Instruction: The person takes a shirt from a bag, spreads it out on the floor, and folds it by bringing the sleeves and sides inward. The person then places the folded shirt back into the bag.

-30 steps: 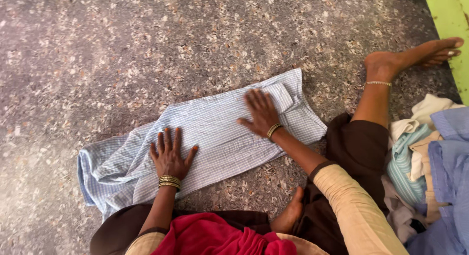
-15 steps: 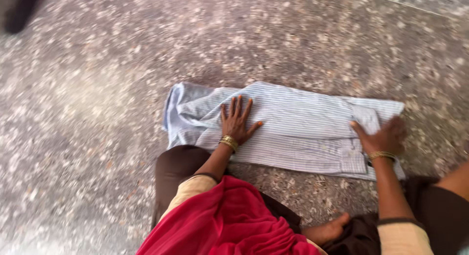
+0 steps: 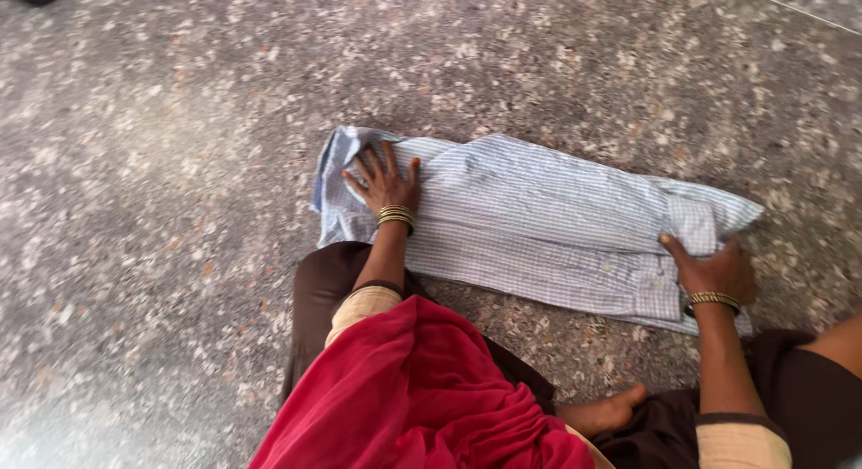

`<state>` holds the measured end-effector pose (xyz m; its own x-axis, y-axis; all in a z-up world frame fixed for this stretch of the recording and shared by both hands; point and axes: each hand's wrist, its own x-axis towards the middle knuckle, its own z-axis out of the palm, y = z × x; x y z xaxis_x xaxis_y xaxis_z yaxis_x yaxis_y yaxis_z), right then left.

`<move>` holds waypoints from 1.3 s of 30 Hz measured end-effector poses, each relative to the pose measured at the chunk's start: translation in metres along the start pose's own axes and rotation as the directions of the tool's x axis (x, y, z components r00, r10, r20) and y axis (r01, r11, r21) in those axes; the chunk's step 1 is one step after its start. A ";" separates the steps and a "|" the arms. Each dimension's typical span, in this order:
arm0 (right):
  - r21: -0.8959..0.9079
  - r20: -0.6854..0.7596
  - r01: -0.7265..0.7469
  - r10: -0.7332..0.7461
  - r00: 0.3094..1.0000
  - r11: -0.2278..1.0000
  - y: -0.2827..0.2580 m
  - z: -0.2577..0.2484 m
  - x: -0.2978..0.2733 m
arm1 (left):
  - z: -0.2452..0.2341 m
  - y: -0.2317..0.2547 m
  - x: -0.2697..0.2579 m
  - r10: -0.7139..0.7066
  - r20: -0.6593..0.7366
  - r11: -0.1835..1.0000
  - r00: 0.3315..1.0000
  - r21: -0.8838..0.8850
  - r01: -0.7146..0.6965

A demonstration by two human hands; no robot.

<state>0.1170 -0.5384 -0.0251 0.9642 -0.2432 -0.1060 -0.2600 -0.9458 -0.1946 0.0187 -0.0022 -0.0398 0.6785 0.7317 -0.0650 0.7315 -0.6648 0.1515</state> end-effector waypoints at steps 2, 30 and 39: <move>0.031 0.058 -0.065 0.063 0.996 0.997 0.001 -0.005 0.003 | -0.005 0.004 -0.003 0.014 -0.025 1.000 1.000 -0.024 -0.015; 0.706 0.087 0.500 -0.762 0.642 0.502 -0.386 -0.054 -0.170 | -0.051 -0.099 0.029 0.323 0.504 -0.292 0.801 -0.752 0.591; -0.099 -0.481 0.632 -0.592 0.646 0.769 -0.236 0.084 -0.133 | 0.005 -0.109 0.053 0.063 0.171 0.336 0.983 -0.931 0.141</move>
<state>0.0453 -0.2646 -0.0470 0.8022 0.2997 0.5164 0.4144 -0.9021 -0.1202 -0.0249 0.1082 -0.0650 0.7250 0.6515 -0.2234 0.2784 0.0195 0.9603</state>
